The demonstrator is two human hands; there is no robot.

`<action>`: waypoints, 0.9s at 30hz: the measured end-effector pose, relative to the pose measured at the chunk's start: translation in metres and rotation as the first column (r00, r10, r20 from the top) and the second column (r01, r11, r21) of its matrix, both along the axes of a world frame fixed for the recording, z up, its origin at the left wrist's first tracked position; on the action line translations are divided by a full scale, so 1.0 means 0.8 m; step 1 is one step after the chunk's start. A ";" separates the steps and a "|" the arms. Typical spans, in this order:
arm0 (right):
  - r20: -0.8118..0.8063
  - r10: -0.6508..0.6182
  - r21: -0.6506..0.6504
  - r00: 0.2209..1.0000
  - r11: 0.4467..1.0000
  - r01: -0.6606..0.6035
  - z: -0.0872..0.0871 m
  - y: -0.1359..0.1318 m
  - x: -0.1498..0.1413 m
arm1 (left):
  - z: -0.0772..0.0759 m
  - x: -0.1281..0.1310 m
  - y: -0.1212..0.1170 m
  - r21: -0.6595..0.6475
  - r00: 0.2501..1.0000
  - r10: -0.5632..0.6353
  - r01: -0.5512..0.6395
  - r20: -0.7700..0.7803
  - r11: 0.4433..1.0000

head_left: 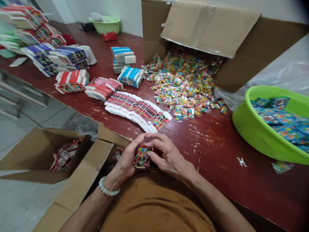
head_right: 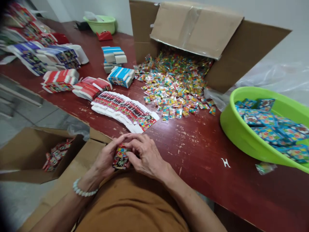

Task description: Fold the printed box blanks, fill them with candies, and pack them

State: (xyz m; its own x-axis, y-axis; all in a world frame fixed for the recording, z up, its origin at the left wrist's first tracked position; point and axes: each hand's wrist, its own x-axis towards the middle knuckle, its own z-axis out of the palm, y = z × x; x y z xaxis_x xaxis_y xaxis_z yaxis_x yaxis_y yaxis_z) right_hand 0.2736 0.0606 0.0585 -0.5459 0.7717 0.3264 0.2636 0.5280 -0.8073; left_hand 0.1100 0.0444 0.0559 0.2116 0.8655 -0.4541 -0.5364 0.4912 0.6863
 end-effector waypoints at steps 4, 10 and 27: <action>-0.021 0.008 -0.061 1.000 0.998 -0.010 -0.016 0.007 -0.005 | -0.005 -0.022 -0.015 0.079 0.993 0.027 -0.017 -0.118 0.997; 0.214 -0.457 0.136 0.864 0.889 0.437 -0.032 0.087 0.037 | -0.019 -0.111 -0.058 0.177 0.718 0.321 -0.270 -0.618 0.946; 0.233 -0.663 -0.135 0.711 0.702 0.699 -0.056 0.127 0.044 | -0.004 -0.061 0.034 0.541 0.718 0.475 -0.162 -0.509 0.825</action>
